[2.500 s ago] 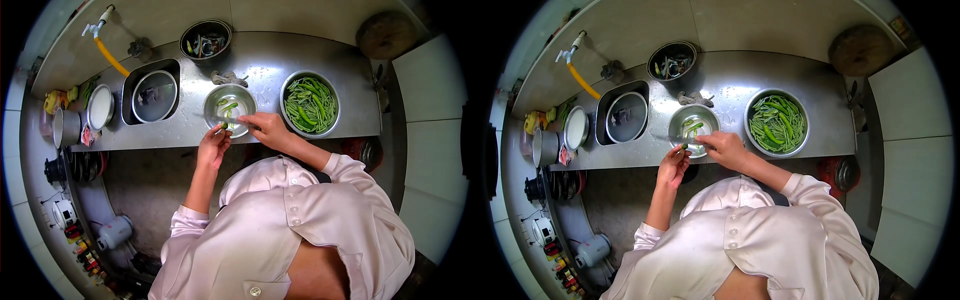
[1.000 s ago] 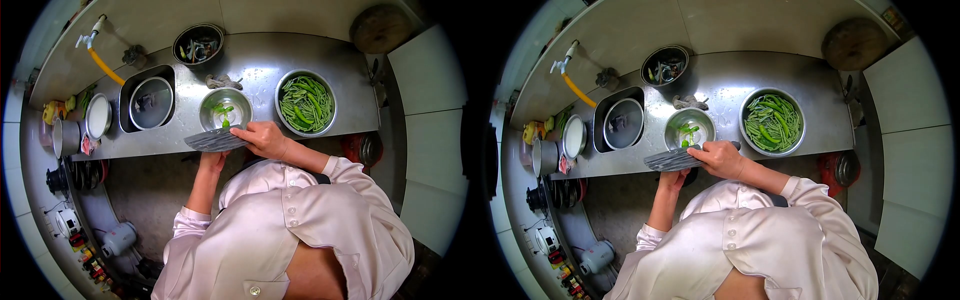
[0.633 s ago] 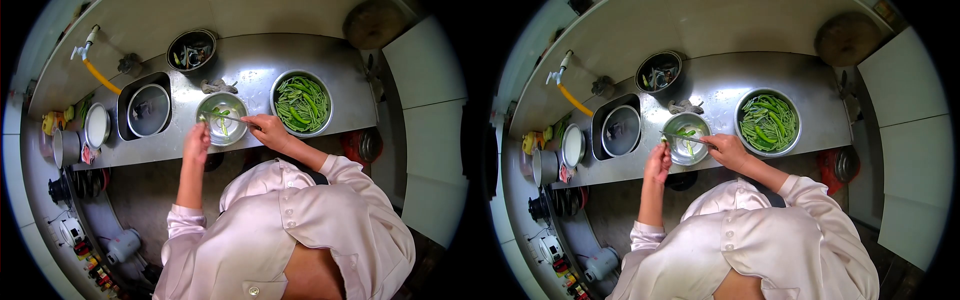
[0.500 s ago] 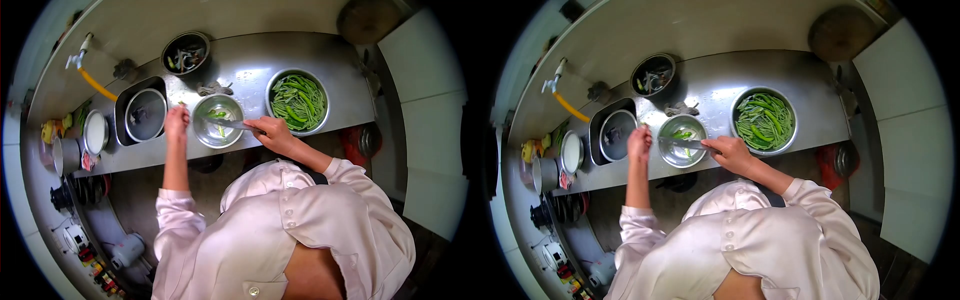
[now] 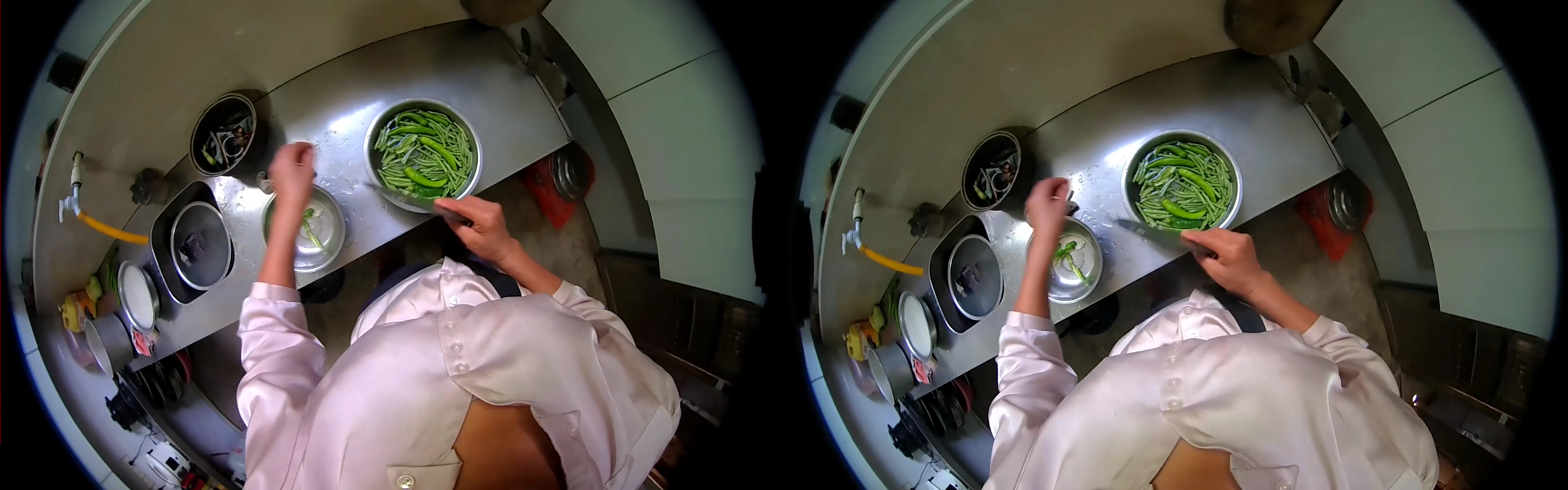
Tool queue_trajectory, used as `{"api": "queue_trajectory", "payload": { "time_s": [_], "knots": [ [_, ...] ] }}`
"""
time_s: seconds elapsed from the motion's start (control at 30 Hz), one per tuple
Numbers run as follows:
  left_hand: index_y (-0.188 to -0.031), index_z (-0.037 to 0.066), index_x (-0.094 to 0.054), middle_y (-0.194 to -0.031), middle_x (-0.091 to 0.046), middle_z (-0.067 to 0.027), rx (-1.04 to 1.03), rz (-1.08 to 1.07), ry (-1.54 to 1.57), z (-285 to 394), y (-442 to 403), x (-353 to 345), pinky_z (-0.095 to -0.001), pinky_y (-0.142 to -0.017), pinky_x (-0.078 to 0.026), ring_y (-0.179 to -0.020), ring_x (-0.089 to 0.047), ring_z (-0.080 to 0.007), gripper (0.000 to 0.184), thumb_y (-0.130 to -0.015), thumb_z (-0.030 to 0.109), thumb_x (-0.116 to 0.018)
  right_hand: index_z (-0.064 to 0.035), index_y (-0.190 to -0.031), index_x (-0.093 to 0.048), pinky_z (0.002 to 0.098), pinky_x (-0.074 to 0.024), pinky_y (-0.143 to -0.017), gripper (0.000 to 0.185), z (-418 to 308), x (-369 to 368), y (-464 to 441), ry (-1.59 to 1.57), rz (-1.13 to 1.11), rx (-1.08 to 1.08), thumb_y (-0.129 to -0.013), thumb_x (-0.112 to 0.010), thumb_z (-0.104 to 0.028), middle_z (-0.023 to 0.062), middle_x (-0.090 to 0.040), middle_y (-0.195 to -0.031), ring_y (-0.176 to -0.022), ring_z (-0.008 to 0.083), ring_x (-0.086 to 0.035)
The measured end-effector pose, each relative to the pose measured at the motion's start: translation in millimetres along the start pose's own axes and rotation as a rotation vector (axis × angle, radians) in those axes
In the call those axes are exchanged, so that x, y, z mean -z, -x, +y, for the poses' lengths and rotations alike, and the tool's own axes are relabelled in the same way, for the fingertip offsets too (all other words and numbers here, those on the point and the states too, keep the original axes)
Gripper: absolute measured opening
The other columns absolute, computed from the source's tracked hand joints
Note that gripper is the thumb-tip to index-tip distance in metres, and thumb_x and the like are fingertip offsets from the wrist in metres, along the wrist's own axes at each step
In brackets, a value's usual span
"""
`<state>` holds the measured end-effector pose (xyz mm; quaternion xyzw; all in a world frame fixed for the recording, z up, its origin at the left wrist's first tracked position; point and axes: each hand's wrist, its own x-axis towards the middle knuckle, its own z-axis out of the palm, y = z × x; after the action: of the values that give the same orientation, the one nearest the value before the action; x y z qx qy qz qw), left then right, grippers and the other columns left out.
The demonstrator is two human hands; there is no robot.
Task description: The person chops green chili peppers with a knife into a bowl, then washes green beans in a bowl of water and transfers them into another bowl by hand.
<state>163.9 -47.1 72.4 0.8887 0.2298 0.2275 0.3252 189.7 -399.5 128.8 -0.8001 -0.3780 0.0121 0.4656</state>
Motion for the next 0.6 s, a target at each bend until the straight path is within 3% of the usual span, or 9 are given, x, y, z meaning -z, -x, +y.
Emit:
{"api": "queue_trajectory", "payload": {
  "time_s": [0.03,0.13,0.2,0.27,0.43,0.53,0.57,0.6],
  "knots": [
    [-0.089,0.007,-0.071,-0.09,-0.068,-0.0126,-0.005,-0.16,0.107,22,14,-18,-0.0362,-0.076,-0.052,-0.083,-0.065,-0.0283,0.01,-0.082,0.012,-0.066,-0.0088,-0.105,-0.07,0.0311,-0.0533,-0.063,0.032,0,8,1,-0.01,0.029,-0.066,-0.074,-0.068,0.0,0.0116,-0.069,-0.085,-0.07,0.0237,-0.067],
    [-0.09,0.008,-0.071,-0.091,-0.068,-0.0089,-0.349,-0.361,0.091,62,43,-76,-0.0391,-0.077,-0.05,-0.089,-0.061,-0.0279,0.014,-0.076,0.008,-0.065,-0.007,-0.107,-0.07,0.0284,-0.0523,-0.066,0.03,10,24,2,-0.012,0.146,-0.148,-0.079,-0.067,0.002,0.0132,-0.07,-0.088,-0.073,0.0212,-0.067],
    [-0.087,0.009,-0.07,-0.086,-0.067,-0.0059,-0.636,-0.375,0.001,68,52,-111,-0.038,-0.075,-0.048,-0.087,-0.058,-0.0254,0.018,-0.072,0.004,-0.064,-0.0041,-0.108,-0.069,0.0276,-0.0519,-0.069,0.028,19,29,5,-0.048,0.202,-0.196,-0.08,-0.067,0.001,0.0141,-0.07,-0.092,-0.077,0.0205,-0.068],
    [-0.09,0.011,-0.07,-0.091,-0.066,-0.0038,-0.738,-0.437,-0.173,74,59,-131,-0.0382,-0.077,-0.044,-0.096,-0.056,-0.0246,0.022,-0.073,0.008,-0.058,-0.0019,-0.107,-0.068,0.0273,-0.0516,-0.071,0.026,20,36,4,-0.042,0.211,-0.209,-0.081,-0.066,0.001,0.0146,-0.07,-0.094,-0.08,0.0197,-0.068],
    [-0.092,0.011,-0.07,-0.095,-0.066,-0.0044,-0.743,-0.557,-0.398,67,55,-145,-0.0388,-0.079,-0.045,-0.099,-0.055,-0.0254,0.022,-0.072,0.008,-0.061,-0.0025,-0.106,-0.069,0.0271,-0.0516,-0.07,0.026,18,46,6,-0.021,0.213,-0.235,-0.081,-0.066,0.002,0.0142,-0.07,-0.094,-0.08,0.0193,-0.068],
    [-0.093,0.008,-0.07,-0.095,-0.065,-0.0073,-0.594,-0.556,-0.049,74,53,-125,-0.0383,-0.082,-0.045,-0.099,-0.055,-0.0276,0.027,-0.067,0.011,-0.071,-0.0028,-0.105,-0.069,0.0271,-0.0516,-0.07,0.025,18,47,8,-0.011,0.227,-0.225,-0.081,-0.066,0.002,0.0139,-0.07,-0.093,-0.079,0.0189,-0.068],
    [-0.096,0.005,-0.07,-0.099,-0.066,-0.006,-0.531,-0.565,-0.006,72,50,-121,-0.0346,-0.08,-0.048,-0.091,-0.06,-0.0252,0.031,-0.068,0.015,-0.079,-0.0027,-0.105,-0.069,0.0271,-0.0516,-0.069,0.025,19,46,8,-0.016,0.232,-0.228,-0.08,-0.066,0.002,0.0139,-0.07,-0.093,-0.078,0.0188,-0.067],
    [-0.095,0.005,-0.071,-0.098,-0.067,-0.0065,-0.284,-0.685,0.129,71,47,-118,-0.0338,-0.077,-0.049,-0.088,-0.061,-0.0231,0.027,-0.071,0.015,-0.078,-0.0027,-0.105,-0.069,0.0271,-0.0516,-0.069,0.025,21,45,8,-0.022,0.237,-0.23,-0.08,-0.067,0.001,0.0139,-0.07,-0.092,-0.077,0.0187,-0.067]
  ]
}}
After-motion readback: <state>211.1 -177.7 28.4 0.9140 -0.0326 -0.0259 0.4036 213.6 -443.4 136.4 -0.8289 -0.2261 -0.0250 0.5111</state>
